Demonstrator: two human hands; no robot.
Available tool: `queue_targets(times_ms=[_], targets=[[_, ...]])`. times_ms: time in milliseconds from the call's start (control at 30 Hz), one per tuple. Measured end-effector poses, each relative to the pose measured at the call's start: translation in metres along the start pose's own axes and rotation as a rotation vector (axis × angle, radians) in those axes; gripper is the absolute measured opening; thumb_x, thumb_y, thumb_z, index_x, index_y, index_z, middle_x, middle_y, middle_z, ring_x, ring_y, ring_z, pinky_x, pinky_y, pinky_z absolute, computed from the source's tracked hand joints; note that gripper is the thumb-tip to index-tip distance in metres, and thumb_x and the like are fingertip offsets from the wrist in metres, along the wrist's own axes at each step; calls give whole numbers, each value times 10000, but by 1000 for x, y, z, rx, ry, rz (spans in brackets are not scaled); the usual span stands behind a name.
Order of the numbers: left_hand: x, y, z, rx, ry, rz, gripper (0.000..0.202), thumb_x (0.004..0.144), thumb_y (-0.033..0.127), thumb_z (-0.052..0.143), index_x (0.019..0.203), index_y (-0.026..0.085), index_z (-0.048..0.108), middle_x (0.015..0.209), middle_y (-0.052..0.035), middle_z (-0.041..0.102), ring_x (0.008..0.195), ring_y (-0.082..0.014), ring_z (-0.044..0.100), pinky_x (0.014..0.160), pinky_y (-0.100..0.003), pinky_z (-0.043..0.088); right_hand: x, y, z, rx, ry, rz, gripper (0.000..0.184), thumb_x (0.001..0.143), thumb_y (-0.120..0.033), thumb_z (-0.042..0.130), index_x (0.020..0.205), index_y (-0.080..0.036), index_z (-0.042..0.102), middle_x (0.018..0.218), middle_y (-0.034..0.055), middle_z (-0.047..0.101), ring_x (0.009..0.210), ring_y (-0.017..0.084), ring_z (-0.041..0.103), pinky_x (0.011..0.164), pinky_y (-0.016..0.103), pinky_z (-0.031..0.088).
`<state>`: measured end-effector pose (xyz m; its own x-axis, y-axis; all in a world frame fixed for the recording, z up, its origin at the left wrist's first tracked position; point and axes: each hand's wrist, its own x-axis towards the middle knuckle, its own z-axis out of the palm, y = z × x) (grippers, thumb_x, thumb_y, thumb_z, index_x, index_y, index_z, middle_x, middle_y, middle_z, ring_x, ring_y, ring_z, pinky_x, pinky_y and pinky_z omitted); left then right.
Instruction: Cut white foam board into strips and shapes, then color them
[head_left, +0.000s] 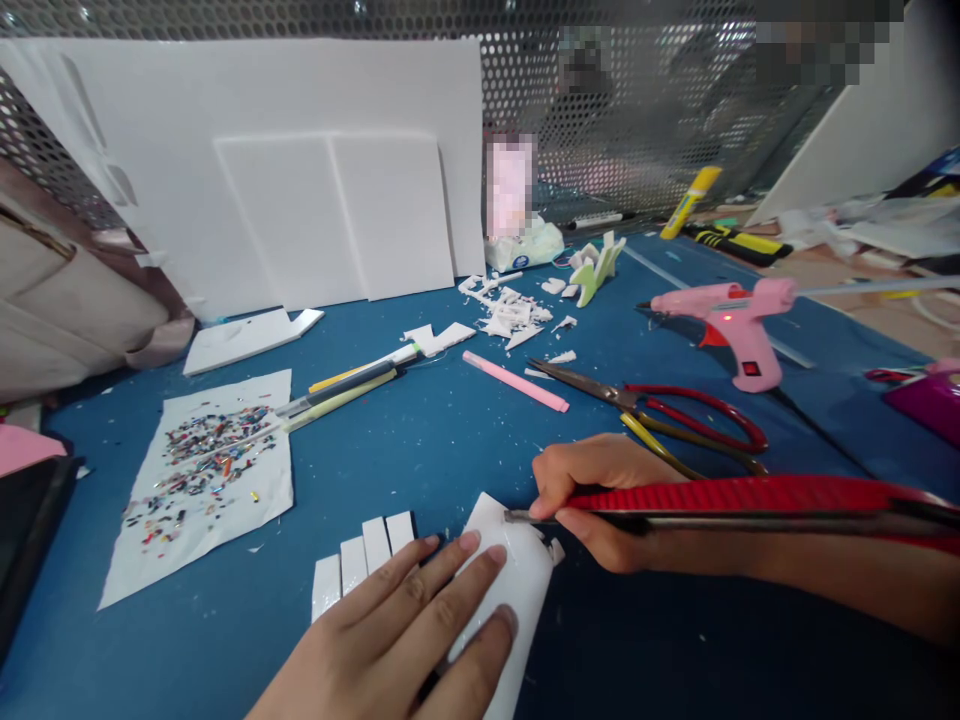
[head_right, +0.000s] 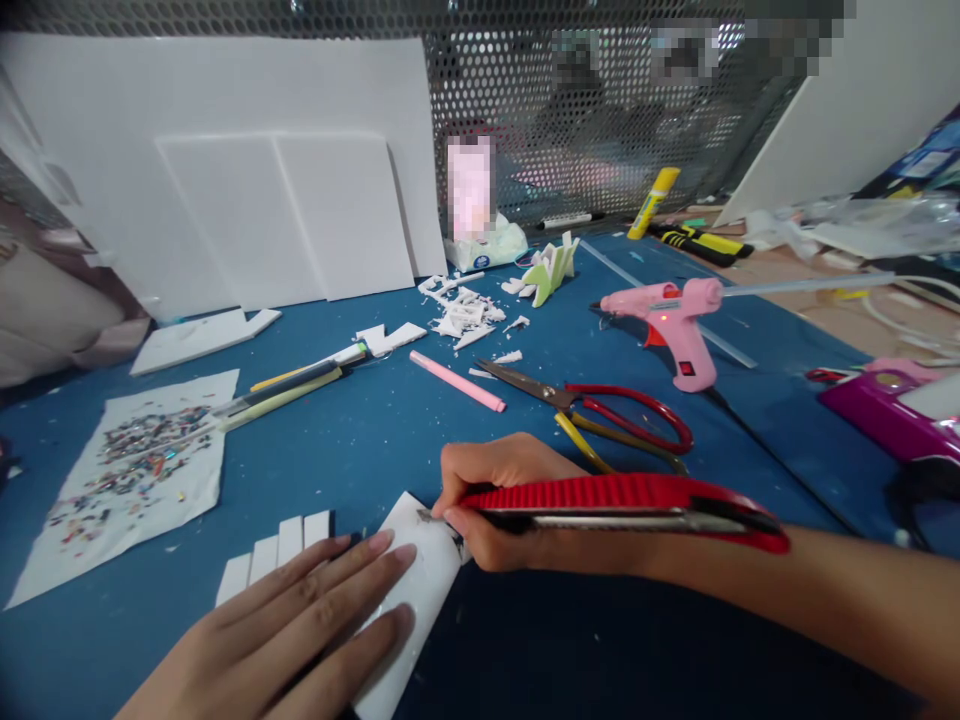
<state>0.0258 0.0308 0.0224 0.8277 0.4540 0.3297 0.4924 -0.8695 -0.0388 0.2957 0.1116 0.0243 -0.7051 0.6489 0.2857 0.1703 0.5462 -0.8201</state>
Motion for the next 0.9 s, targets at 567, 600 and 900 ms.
queue_targets(times_ms=[567, 600, 900], targets=[[-3, 0, 18, 22, 167, -49, 381, 1055, 378, 376, 1264, 218, 652, 1465, -48, 542, 1373, -252, 491, 1171, -435, 381, -5, -5, -8, -70, 55, -61, 179, 932, -288, 535, 787, -184, 546, 615, -48, 499, 502, 78, 453, 485, 216, 305], [-3, 0, 20, 18, 185, -54, 367, 1052, 361, 385, 1247, 218, 662, 1460, -41, 548, 1366, -246, 499, 1175, -425, 375, -4, -4, -8, -65, 51, -35, 192, 946, -302, 530, 796, -183, 545, 625, -47, 500, 510, 79, 456, 489, 216, 310], [-4, -2, 18, 42, 157, -136, 411, 980, 166, 356, 1282, 224, 629, 1465, -22, 543, 1288, -227, 556, 1083, -405, 463, -1, -8, -6, -87, 88, -38, 176, 948, -273, 541, 816, -161, 579, 648, -38, 539, 536, 72, 484, 501, 199, 341]])
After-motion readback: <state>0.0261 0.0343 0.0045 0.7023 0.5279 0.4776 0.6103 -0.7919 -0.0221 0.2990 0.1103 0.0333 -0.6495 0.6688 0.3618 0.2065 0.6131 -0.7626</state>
